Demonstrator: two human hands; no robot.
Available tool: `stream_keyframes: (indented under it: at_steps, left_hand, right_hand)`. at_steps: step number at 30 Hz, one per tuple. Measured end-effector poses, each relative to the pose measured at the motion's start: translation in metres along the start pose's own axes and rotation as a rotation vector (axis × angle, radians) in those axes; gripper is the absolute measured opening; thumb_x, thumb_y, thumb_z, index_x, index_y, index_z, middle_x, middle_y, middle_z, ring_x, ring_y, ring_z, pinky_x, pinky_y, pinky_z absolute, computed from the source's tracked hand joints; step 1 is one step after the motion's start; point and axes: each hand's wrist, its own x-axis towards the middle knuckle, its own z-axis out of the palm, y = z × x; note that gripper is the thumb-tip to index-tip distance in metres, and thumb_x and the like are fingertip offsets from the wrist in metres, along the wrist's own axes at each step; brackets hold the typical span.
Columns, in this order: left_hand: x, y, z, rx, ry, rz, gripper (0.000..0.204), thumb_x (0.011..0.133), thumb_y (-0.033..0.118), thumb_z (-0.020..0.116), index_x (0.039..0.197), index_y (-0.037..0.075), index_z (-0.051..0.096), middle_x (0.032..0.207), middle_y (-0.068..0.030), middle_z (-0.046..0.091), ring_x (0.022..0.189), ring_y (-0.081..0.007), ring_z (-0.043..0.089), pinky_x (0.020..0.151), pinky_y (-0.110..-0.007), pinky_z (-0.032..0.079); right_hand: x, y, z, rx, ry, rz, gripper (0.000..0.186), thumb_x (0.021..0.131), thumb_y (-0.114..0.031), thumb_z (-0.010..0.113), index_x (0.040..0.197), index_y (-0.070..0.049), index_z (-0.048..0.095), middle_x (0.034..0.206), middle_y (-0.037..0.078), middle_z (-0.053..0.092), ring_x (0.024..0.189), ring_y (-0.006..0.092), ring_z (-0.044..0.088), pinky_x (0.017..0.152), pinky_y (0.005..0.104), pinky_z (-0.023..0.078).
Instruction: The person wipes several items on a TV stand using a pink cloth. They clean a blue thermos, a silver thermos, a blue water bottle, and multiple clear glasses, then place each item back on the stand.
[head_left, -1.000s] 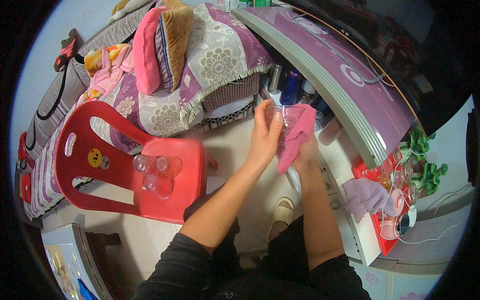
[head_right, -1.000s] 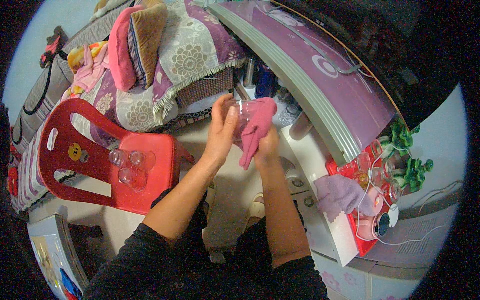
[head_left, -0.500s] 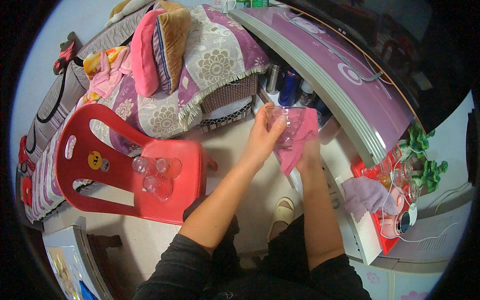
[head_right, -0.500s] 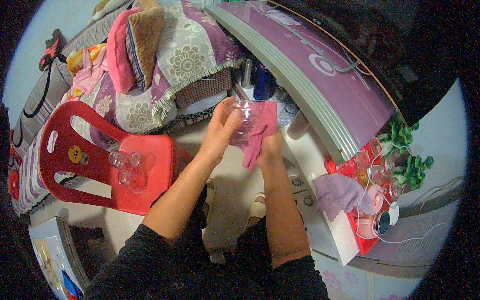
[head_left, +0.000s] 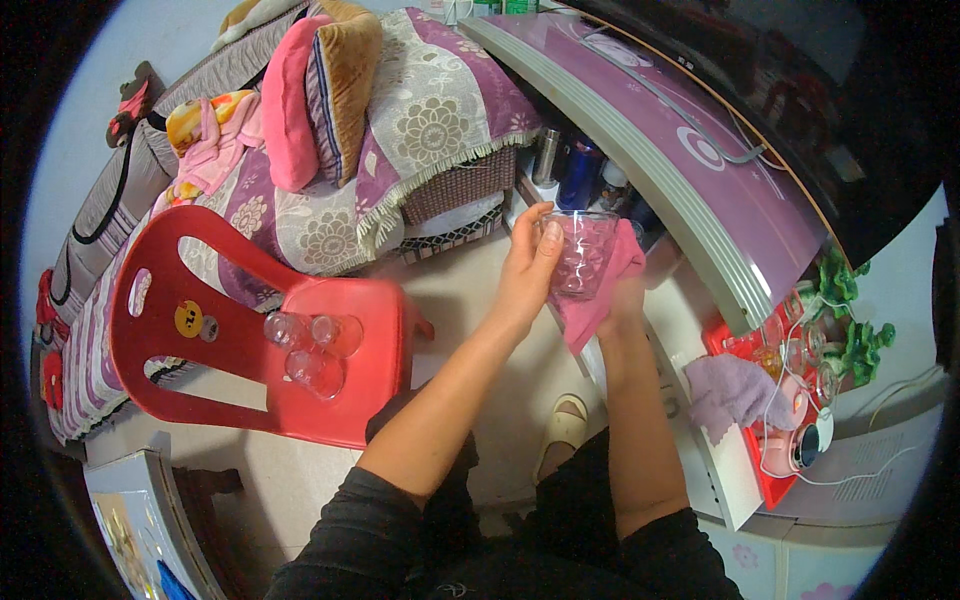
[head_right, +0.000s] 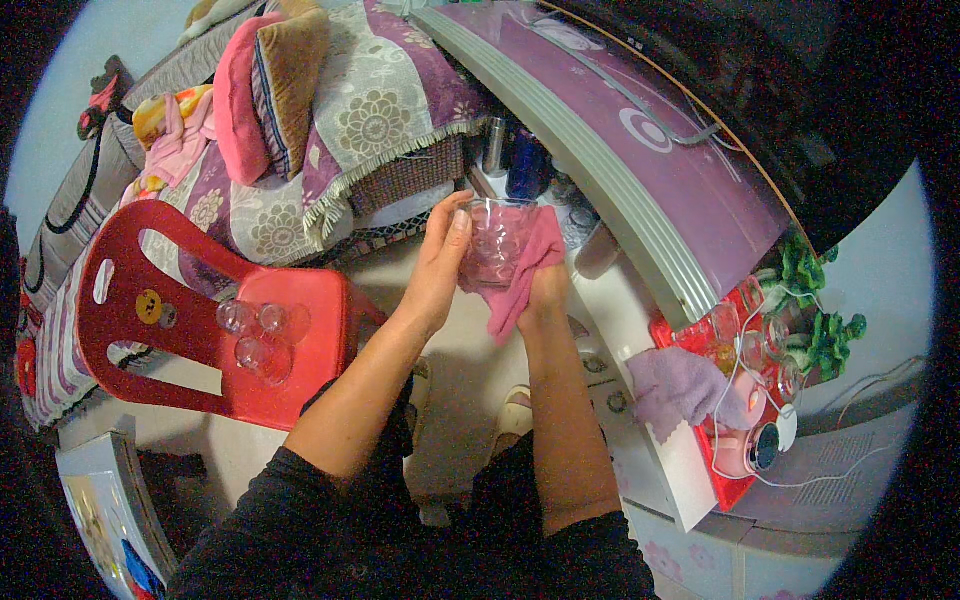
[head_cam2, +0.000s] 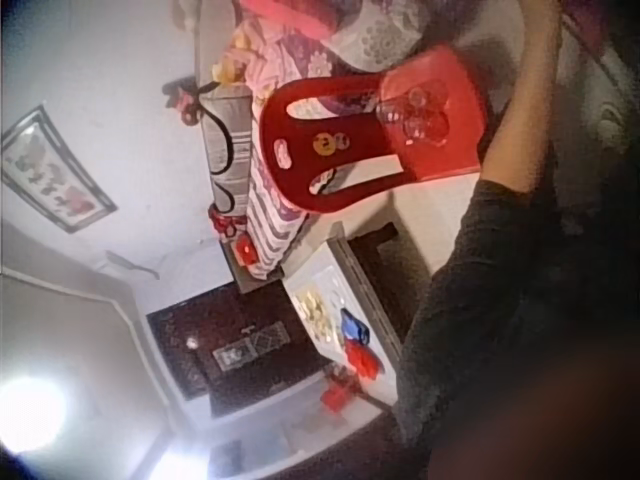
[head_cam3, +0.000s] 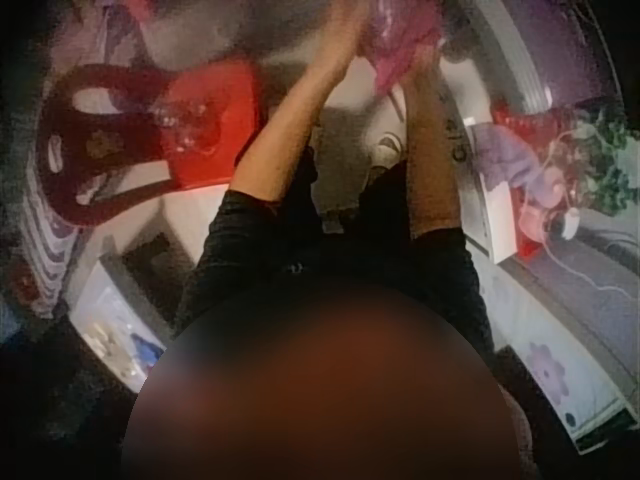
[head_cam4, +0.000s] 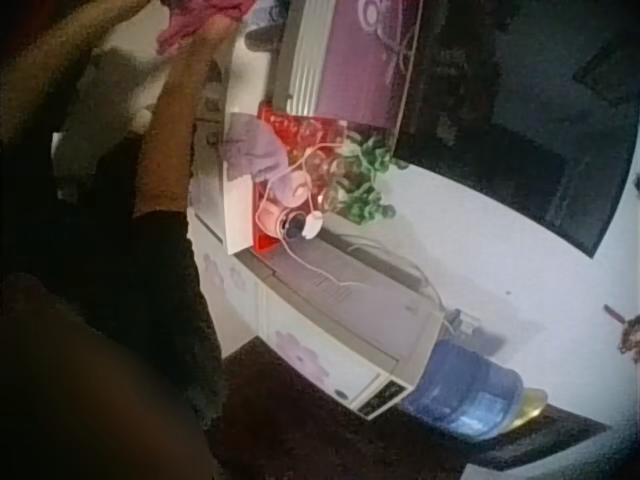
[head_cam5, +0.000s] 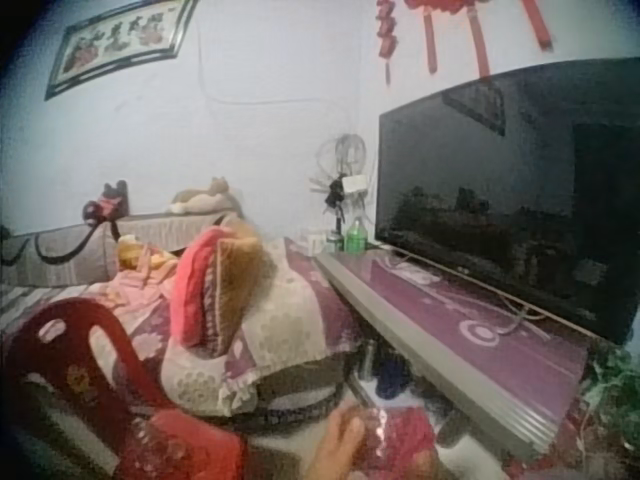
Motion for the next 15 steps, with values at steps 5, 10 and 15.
stream_keyframes:
  at_steps: [5,10,15]
  left_hand:
    - [0.002,-0.005,0.001,-0.025,0.039,0.089,0.048,0.092,0.037,0.045,0.128,0.008,0.034,0.117,-0.0093,0.046,0.109,-0.0182,0.044,0.092,-0.03,0.037]
    - [0.011,-0.024,-0.002,0.21,0.171,0.267,0.045,0.087,0.022,0.057,0.124,0.004,0.038,0.116,-0.0114,0.047,0.107,-0.0197,0.047,0.093,-0.032,0.037]
    - [0.01,-0.026,-0.004,0.457,0.189,0.335,0.047,0.087,0.021,0.057,0.127,0.006,0.037,0.115,-0.0113,0.047,0.103,-0.0191,0.048,0.09,-0.031,0.04]
  right_hand:
    - [-0.002,0.002,-0.003,-0.177,-0.043,-0.039,0.046,0.094,-0.042,0.033,0.117,-0.006,0.047,0.112,0.011,0.056,0.097,0.0271,0.057,0.083,0.0421,0.048]
    - [0.006,0.012,-0.014,-0.295,-0.035,-0.14,0.036,0.094,-0.034,0.035,0.117,-0.007,0.044,0.112,0.007,0.053,0.1,0.0221,0.054,0.087,0.0363,0.045]
    - [0.013,0.016,-0.03,-0.334,-0.052,-0.219,0.04,0.095,-0.037,0.034,0.118,-0.006,0.044,0.113,0.008,0.052,0.104,0.0217,0.053,0.092,0.0345,0.042]
